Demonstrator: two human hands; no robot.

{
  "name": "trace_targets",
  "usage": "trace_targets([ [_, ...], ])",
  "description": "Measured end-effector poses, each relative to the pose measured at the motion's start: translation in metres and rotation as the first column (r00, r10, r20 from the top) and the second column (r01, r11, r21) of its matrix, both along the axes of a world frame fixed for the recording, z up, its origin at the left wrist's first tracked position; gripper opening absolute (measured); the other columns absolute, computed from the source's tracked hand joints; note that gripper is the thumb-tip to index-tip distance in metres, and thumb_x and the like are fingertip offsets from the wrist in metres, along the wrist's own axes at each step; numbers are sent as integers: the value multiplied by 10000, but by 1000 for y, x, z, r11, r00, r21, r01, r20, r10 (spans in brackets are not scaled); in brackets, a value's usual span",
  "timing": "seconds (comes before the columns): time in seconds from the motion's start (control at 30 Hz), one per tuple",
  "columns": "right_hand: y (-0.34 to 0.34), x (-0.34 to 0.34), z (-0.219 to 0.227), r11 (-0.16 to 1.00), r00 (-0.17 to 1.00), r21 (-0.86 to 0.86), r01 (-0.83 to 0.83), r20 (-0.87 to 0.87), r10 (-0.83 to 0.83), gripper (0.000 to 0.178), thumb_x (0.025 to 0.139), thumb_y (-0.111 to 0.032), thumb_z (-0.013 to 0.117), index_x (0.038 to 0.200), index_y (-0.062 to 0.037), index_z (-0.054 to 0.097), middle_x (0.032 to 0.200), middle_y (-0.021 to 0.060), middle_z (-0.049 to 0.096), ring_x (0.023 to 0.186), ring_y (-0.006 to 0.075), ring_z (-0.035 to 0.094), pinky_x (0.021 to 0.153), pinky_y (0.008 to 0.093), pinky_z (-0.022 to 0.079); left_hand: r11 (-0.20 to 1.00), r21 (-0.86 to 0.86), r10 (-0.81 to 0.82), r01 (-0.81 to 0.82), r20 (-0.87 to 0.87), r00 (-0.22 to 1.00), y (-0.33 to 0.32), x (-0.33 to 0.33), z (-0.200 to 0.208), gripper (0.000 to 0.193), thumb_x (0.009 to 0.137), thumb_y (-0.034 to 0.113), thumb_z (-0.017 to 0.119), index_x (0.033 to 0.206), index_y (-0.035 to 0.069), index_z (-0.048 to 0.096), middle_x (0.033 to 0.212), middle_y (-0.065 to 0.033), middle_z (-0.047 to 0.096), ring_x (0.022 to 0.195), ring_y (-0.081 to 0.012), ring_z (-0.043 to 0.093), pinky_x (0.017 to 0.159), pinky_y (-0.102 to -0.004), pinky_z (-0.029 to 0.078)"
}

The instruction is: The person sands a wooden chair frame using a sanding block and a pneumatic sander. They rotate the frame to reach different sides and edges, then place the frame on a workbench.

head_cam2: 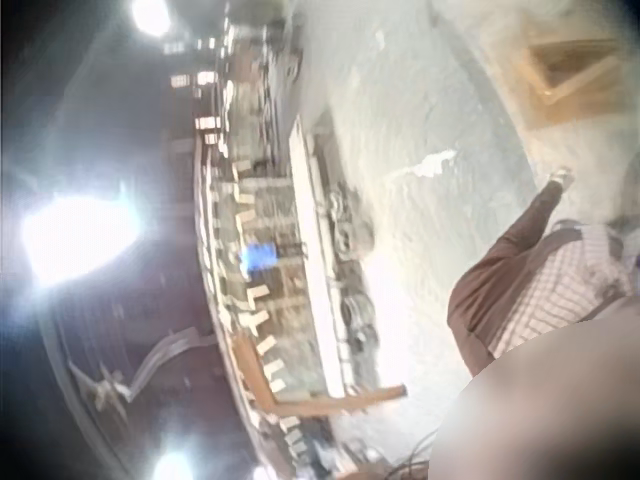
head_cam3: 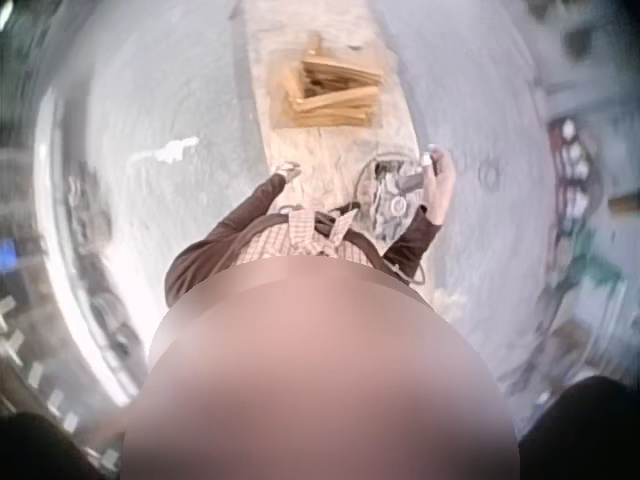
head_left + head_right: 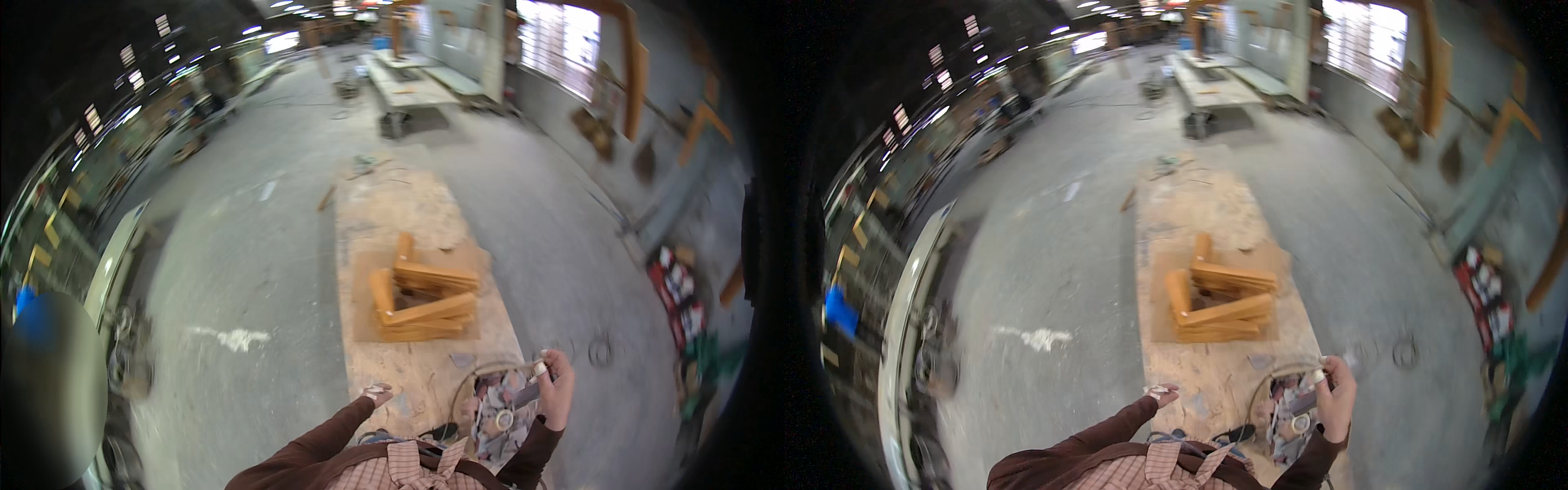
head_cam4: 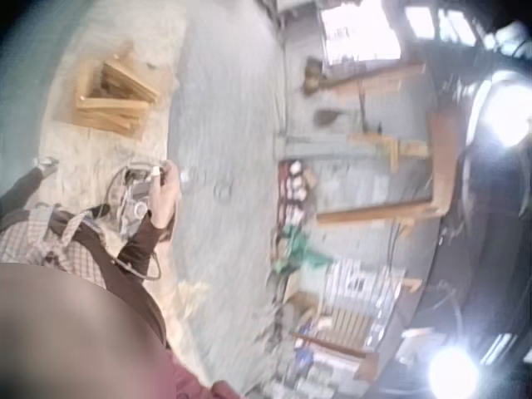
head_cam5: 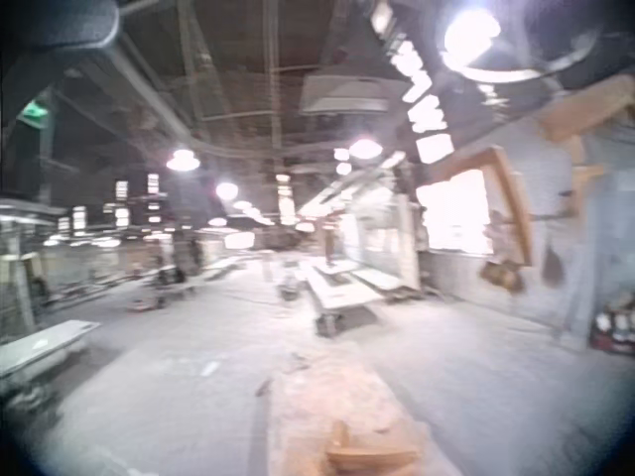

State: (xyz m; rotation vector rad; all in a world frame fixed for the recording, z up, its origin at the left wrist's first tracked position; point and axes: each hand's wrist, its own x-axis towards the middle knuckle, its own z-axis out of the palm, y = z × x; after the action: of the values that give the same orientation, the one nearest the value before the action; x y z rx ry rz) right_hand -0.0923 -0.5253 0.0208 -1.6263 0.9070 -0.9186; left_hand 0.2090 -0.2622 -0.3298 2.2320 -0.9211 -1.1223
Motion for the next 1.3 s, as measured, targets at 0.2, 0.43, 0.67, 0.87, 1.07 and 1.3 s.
trace_targets([
  [0.2,49,129,22,801,816,-183,-570,-11,578,179,852,-91,592,999,7,566,799,52,590,725,117,576,657,261,464,835,-434,378,-339,5,926,60,-1,76,375,846,295,624,1152,82,587,1016,-98,649,926,-196,619,814,-331,495],
  [0.43,141,202,61,332,331,-2,-943,-58,942,239,887,-70,583,1114,7,575,916,61,609,828,123,571,712,254,475,376,-586,789,-718,-203,579,185,-21,212,349,906,272,572,1198,84,552,1069,-77,634,985,-153,596,853,-324,481],
  [0.67,240,295,69,-254,-251,-55,-966,-50,967,281,858,-61,604,1125,-2,541,909,58,600,800,113,571,717,250,468,340,-866,717,-368,491,-494,278,-144,404,303,849,222,639,1125,99,614,1172,-128,606,1115,-307,557,941,-401,438],
  [0.87,287,287,60,-495,-478,-165,-853,-135,868,215,857,-111,613,1027,12,566,802,52,598,709,112,576,593,243,467,-50,-998,268,25,-38,-963,407,-254,480,405,867,144,626,1228,3,507,1140,-96,587,1083,-206,545,943,-335,416],
  [1.07,299,285,68,-538,-529,-89,-838,-105,842,214,828,-84,638,995,38,584,774,55,616,690,103,562,599,246,471,-294,-947,855,-133,-198,-480,473,-276,472,551,837,228,692,1274,-13,461,1154,-65,580,1096,-144,521,958,-313,400],
  [1.3,369,263,84,-605,-607,-129,-786,-24,794,210,826,-84,633,999,26,585,764,39,602,640,92,558,556,236,453,-216,-966,810,-139,-98,-579,474,-272,463,493,797,215,737,1165,3,487,1056,-78,604,959,-148,582,843,-304,473],
])
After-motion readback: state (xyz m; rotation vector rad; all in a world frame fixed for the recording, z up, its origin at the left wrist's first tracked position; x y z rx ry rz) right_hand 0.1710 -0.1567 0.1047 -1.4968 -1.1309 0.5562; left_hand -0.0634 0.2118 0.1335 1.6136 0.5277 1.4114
